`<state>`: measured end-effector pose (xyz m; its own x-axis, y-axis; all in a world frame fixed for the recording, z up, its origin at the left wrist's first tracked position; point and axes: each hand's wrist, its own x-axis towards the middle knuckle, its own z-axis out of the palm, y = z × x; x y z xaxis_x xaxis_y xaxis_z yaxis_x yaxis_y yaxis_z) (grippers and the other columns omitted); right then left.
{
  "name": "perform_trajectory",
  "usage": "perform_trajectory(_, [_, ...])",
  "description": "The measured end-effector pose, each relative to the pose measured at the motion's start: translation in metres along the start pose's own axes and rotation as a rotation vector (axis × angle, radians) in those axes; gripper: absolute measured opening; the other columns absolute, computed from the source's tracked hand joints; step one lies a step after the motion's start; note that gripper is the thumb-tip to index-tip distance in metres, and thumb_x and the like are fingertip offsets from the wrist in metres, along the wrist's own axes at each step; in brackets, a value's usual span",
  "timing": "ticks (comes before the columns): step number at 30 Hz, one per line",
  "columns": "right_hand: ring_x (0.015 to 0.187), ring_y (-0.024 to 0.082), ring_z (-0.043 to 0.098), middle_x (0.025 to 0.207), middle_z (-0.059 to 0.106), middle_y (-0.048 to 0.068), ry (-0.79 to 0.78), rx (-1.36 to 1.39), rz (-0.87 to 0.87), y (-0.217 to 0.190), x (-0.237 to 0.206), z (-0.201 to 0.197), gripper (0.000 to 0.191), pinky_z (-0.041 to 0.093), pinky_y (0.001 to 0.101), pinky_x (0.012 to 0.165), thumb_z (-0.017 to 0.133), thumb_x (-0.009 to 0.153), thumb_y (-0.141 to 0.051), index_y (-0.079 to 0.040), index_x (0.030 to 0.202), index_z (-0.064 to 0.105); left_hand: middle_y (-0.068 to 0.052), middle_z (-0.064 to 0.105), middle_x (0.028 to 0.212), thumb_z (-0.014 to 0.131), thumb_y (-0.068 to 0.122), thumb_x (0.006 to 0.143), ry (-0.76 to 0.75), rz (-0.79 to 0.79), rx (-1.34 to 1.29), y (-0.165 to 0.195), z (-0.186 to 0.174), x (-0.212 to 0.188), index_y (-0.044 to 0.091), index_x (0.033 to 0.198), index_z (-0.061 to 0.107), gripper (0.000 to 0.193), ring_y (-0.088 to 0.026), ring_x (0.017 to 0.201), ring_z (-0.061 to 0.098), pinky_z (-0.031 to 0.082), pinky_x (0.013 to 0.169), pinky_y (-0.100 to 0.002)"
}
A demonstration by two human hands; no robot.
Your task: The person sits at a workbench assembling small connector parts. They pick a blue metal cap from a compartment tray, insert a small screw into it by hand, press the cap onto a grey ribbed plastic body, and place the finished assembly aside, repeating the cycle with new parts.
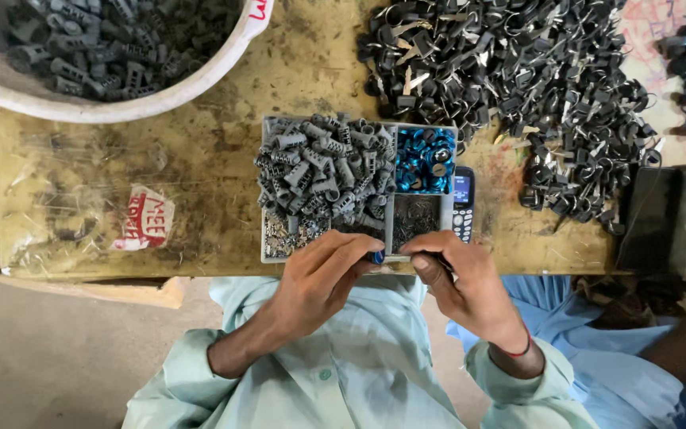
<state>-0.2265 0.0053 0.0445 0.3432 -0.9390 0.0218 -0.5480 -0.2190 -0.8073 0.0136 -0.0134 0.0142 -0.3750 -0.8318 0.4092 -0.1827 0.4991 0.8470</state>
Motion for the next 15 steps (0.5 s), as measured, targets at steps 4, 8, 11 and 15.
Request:
perform_trajectory(4, [0.072, 0.028, 0.068, 0.103, 0.071, 0.010, 0.008, -0.324, -0.135, -0.006, -0.002, 0.007, 0.034, 0.046, 0.0450, 0.066, 0.062, 0.096, -0.002, -0.004, 0.128, 0.054, -0.014, 0.068, 0.115, 0.074, -0.007, 0.089, -0.080, 0.050, 0.059, 0.000, -0.007, -0.002, -0.001, 0.124, 0.060, 0.039, -0.031, 0.095, 0.068, 0.056, 0.079, -0.041])
perform_trajectory(8, [0.066, 0.030, 0.065, 0.112, 0.071, 0.015, -0.040, -0.316, -0.140, -0.013, -0.003, 0.012, 0.049, 0.047, 0.0446, 0.061, 0.063, 0.094, 0.000, 0.003, 0.140, 0.046, -0.014, 0.069, 0.116, 0.076, -0.003, 0.090, -0.118, 0.055, 0.040, -0.001, -0.009, -0.003, -0.002, 0.123, 0.059, 0.037, -0.031, 0.095, 0.067, 0.056, 0.080, -0.041])
perform_trajectory(11, [0.067, 0.029, 0.065, 0.114, 0.070, 0.015, -0.043, -0.297, -0.152, -0.009, -0.007, 0.011, 0.055, 0.048, 0.0431, 0.062, 0.061, 0.093, 0.001, -0.001, 0.145, 0.045, -0.014, 0.069, 0.115, 0.074, -0.003, 0.090, -0.132, 0.038, 0.036, 0.000, -0.008, -0.004, -0.002, 0.123, 0.059, 0.036, -0.032, 0.096, 0.067, 0.056, 0.081, -0.041])
perform_trajectory(15, [0.061, 0.020, 0.058, 0.138, 0.067, 0.017, 0.141, 0.261, 0.046, 0.006, -0.011, -0.003, 0.030, 0.044, 0.0313, 0.052, 0.050, 0.101, -0.004, -0.009, 0.131, 0.050, -0.013, 0.069, 0.113, 0.071, -0.005, 0.090, -0.096, 0.008, 0.037, 0.001, -0.006, -0.005, 0.000, 0.124, 0.059, 0.036, -0.031, 0.095, 0.068, 0.056, 0.080, -0.040])
